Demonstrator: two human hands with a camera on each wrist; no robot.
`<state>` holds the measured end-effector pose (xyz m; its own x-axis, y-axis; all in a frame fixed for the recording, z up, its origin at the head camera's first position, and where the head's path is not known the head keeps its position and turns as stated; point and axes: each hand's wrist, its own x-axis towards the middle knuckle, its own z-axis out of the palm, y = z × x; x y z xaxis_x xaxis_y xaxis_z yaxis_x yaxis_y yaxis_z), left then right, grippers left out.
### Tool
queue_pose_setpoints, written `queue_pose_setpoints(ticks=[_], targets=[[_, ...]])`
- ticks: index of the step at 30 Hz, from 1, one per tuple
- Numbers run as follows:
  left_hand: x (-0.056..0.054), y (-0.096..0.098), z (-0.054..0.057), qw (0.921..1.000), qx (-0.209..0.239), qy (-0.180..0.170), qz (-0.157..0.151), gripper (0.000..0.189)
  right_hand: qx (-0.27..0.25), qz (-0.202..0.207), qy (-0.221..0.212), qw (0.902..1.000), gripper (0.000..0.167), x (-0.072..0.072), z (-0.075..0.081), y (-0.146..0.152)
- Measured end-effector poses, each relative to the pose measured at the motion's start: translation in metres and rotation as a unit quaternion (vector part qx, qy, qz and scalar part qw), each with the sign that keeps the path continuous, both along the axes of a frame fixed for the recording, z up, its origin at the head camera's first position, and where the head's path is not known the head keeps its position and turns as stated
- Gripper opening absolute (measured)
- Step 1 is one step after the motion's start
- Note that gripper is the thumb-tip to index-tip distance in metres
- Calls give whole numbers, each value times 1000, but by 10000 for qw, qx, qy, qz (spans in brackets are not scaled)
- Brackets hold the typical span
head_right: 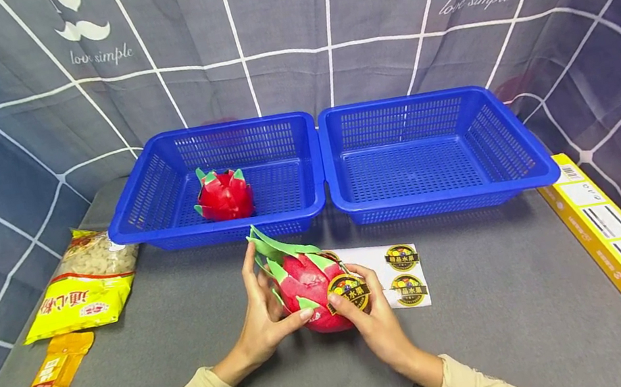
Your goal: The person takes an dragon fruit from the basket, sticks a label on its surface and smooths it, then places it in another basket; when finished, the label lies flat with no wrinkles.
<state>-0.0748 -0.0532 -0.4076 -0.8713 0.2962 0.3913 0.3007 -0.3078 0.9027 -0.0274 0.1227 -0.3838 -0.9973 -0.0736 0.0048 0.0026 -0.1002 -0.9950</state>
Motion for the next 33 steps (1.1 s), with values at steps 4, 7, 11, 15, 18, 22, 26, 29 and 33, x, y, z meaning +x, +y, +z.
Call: queue_pose_setpoints(ticks=[4, 7, 11, 15, 18, 22, 26, 29, 33], targets=[[1, 0, 1, 10000, 16, 89, -12, 118, -1053, 552, -569, 9913, 38, 3, -3, -1], [3, 0, 4, 10000, 46, 47, -39, 117, -1462, 945, -855, 9810, 38, 4, -4, 0], [5, 0, 5, 9999, 34, -117, -37, 118, -1860, 1302, -972, 9690, 39, 3, -6, 2], [4, 0, 3, 9999, 19, -111, -41, 119, -2106, 1471, -997, 9613, 39, 0, -6, 3], [3, 0, 2, 10000, -6, -89, -39, 118, -2305, 1510, -1089, 9551, 36, -1, -6, 4], [3, 0, 2, 10000, -15, -67, -23, 119, -2568, 1638, -1111, 9460, 37, -3, -8, 5], [3, 0, 1, 9999, 73, -74, -30, 118, -2754, 1815, -1095, 9377, 40, -5, -9, 6], [2, 0, 1, 9999, 118, -93, -31, 117, -2937, 1923, -1153, 9292, 42, -6, -9, 7], [3, 0, 1, 9999, 83, -127, -18, 116, -3264, 2076, -1242, 9137, 42, -7, -8, 8]])
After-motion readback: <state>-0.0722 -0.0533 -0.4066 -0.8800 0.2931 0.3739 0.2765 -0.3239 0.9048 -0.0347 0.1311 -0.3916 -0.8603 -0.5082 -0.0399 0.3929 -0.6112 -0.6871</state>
